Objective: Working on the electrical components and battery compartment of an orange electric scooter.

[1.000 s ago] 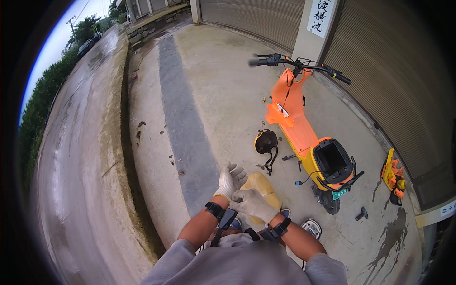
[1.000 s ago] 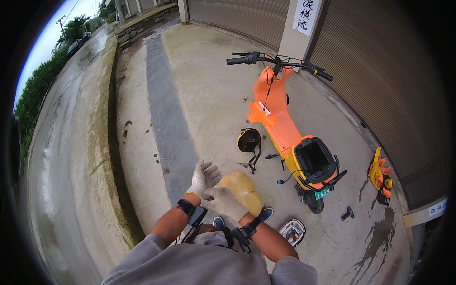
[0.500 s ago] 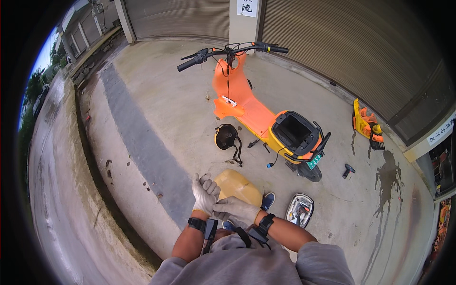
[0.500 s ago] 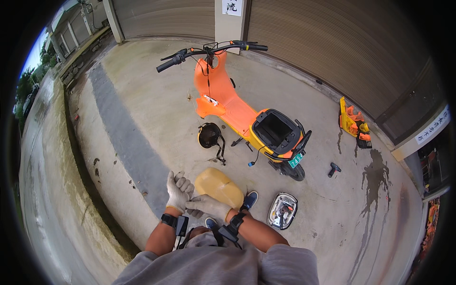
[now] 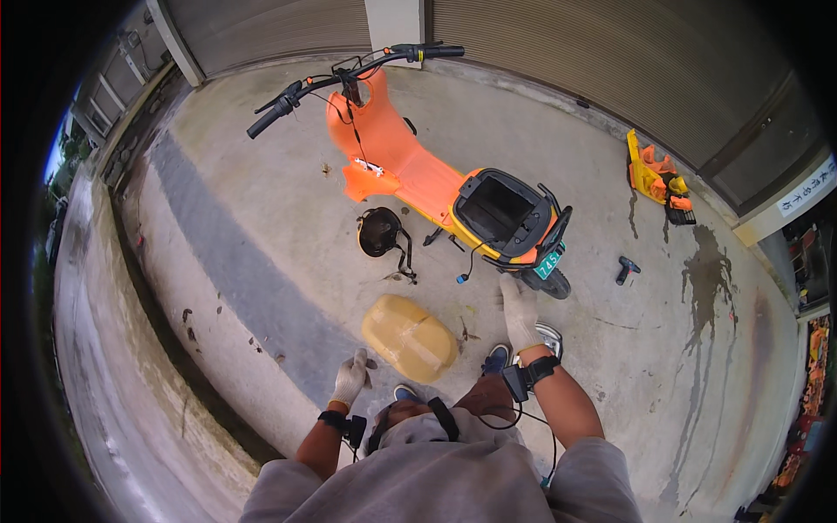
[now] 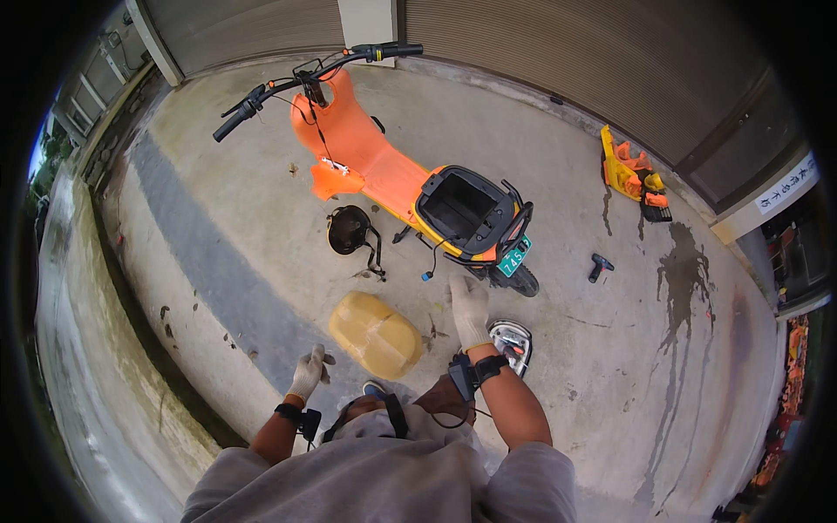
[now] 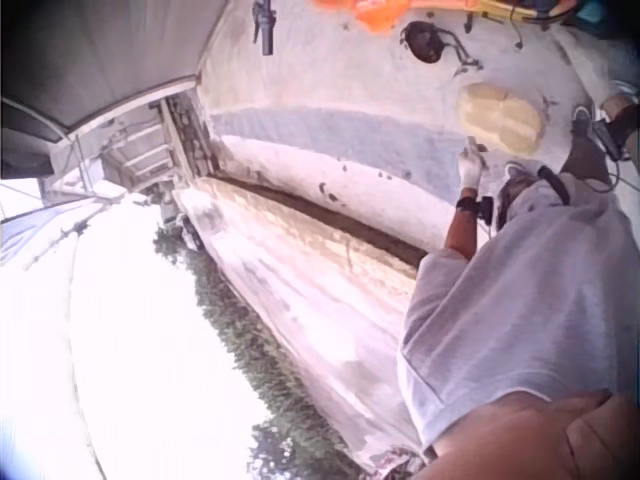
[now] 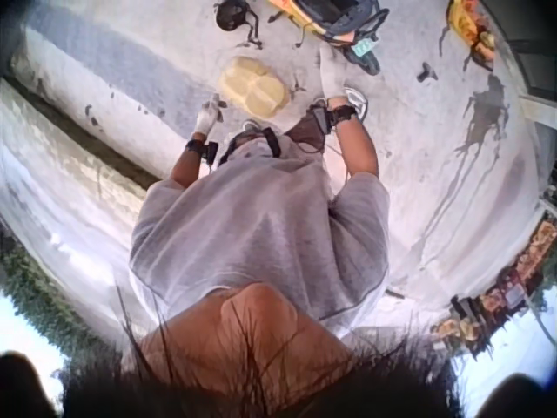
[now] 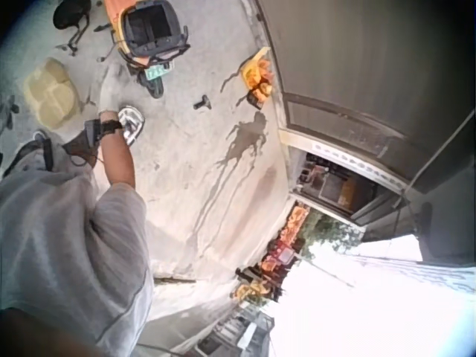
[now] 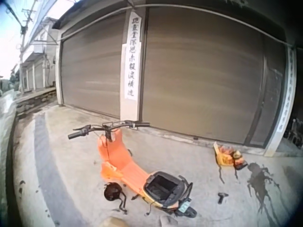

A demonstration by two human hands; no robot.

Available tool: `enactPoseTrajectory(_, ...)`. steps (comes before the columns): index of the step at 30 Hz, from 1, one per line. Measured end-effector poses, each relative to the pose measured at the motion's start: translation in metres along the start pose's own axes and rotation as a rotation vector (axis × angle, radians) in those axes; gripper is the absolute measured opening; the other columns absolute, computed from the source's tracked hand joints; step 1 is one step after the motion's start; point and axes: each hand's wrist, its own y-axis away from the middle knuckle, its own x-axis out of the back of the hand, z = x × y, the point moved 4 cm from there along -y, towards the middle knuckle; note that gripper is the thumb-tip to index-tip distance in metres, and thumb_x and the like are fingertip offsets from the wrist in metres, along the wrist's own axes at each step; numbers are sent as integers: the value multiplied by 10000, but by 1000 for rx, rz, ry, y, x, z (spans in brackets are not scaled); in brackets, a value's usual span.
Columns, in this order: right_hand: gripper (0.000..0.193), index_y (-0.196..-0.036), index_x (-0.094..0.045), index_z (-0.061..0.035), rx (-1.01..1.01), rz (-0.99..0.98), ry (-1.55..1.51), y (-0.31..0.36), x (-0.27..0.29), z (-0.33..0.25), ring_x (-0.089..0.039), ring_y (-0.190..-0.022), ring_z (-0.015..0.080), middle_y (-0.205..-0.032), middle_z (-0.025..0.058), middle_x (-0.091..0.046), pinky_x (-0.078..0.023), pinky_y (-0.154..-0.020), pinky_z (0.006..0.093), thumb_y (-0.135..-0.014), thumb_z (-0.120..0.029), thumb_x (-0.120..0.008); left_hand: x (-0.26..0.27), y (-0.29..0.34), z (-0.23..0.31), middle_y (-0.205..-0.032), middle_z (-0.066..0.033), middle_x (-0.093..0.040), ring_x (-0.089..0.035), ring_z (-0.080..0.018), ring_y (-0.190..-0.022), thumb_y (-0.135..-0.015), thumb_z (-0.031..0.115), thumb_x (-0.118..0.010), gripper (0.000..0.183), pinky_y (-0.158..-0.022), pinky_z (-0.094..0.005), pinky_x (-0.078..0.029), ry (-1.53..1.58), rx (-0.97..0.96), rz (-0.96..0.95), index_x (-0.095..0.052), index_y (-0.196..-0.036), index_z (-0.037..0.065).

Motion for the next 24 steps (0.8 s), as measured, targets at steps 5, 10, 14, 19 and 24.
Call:
enactPoseTrajectory(5,535,-1033,-657,6,305,556,392,-126,89,-50,-674,-993,349,-1013,200,-709,-489,-886,429,-922,-506,-547,-2,11,-103,-856,-222,-716,-707,-370,-808,-890,436,-546,434,-773,-439,-562,-658,77,28,-724,-934,42)
enactPoseTrajectory(10,647,-1000,-626,85,97,6,601,-219,90,-31,-623,-1021,475,-1013,350,-644,-473,-924,509,-940,-538,-460,-53,33,-108,-864,-187,-728,-715,-328,-796,-864,298,-583,319,-739,-416,-573,-572,398,9,-727,-1006,51)
enactPoseTrajectory(14,622,-985,-582,121,-37,-90,496,-236,78,-9,-638,-966,496,-965,350,-658,-490,-881,543,-983,-480,-422,-120,38,-11,-747,-115,-690,-658,-217,-595,-891,296,-595,331,-561,-347,-543,-323,379,-84,-709,-1036,22)
enactPoseTrajectory(19,597,-1103,-519,98,-71,32,616,-230,77,-12,-655,-979,469,-975,336,-665,-505,-890,524,-986,-480,-427,-167,21,102,-730,-79,-659,-598,-158,-513,-908,290,-608,349,-470,-307,-492,-236,233,-129,-680,-1094,3)
enactPoseTrajectory(24,639,-1197,-492,101,-95,-92,585,-224,83,-28,-619,-1065,495,-1099,363,-631,-493,-938,527,-992,-498,-408,-180,3,125,-759,-87,-661,-611,-159,-540,-911,287,-602,346,-485,-305,-516,-255,223,-175,-666,-1093,1)
